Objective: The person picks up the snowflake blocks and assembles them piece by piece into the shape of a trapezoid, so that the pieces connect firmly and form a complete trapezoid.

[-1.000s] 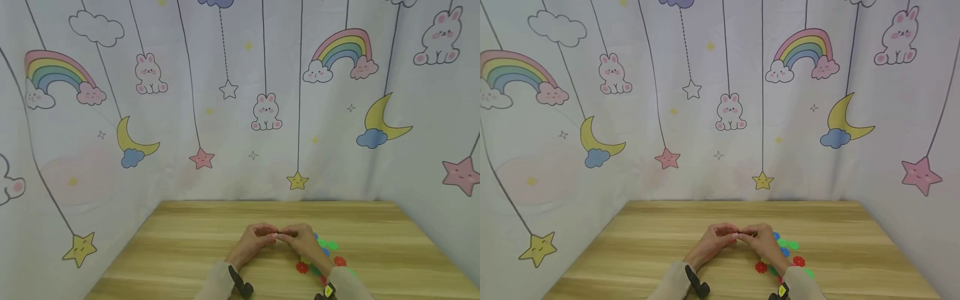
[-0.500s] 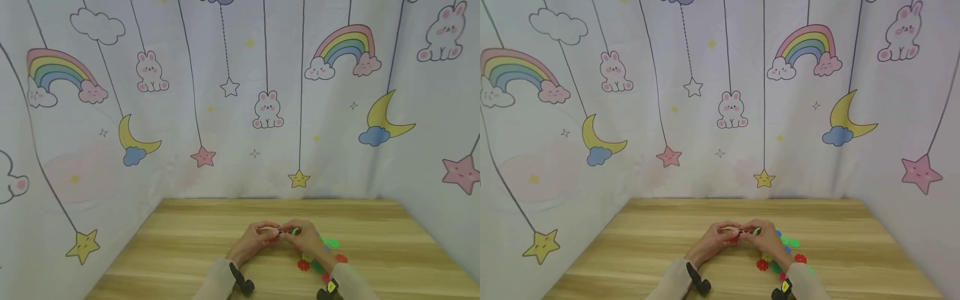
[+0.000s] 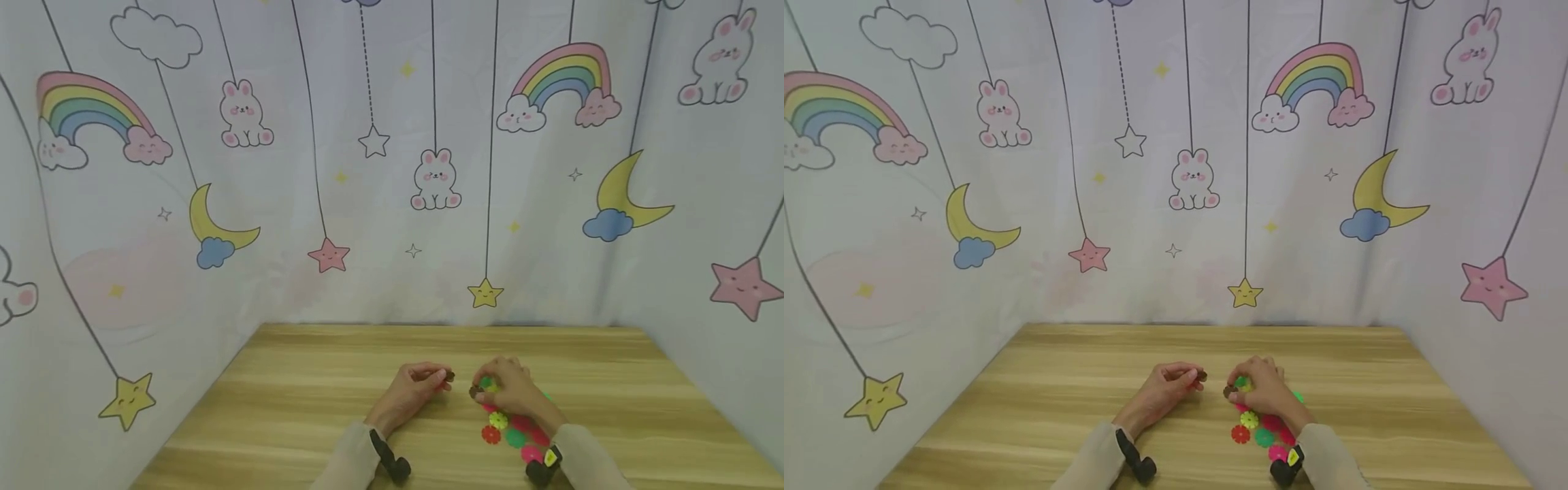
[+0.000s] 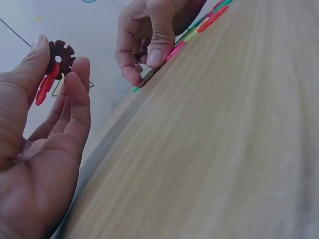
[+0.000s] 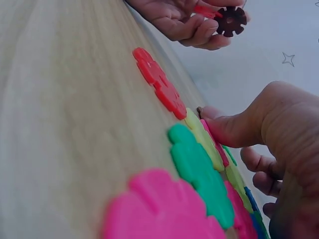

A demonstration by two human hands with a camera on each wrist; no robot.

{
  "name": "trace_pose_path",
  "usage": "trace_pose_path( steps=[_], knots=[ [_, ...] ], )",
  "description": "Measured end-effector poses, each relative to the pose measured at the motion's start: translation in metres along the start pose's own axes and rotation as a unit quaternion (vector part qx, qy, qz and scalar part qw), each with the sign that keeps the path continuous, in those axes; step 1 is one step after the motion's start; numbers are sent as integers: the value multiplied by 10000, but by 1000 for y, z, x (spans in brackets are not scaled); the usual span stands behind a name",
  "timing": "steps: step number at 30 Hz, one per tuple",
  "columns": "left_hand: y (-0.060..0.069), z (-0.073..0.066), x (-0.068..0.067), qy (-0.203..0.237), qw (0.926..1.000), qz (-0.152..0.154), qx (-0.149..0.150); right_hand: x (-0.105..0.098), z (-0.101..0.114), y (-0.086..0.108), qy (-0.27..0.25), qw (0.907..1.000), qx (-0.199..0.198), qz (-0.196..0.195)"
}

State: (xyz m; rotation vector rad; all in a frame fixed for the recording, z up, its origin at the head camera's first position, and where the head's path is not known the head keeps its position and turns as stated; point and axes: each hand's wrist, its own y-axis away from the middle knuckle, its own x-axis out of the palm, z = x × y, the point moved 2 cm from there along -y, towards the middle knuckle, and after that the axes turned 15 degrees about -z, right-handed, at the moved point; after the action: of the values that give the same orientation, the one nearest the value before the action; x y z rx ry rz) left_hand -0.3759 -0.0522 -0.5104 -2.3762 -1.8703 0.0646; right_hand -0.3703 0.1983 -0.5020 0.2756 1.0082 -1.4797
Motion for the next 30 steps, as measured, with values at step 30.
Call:
trace_pose_path(
  steps=[30],
  knots=[
    [0,-3,-2,-251,9996,89,12,1,18,-4,-2999,9540,33,27]
  ],
)
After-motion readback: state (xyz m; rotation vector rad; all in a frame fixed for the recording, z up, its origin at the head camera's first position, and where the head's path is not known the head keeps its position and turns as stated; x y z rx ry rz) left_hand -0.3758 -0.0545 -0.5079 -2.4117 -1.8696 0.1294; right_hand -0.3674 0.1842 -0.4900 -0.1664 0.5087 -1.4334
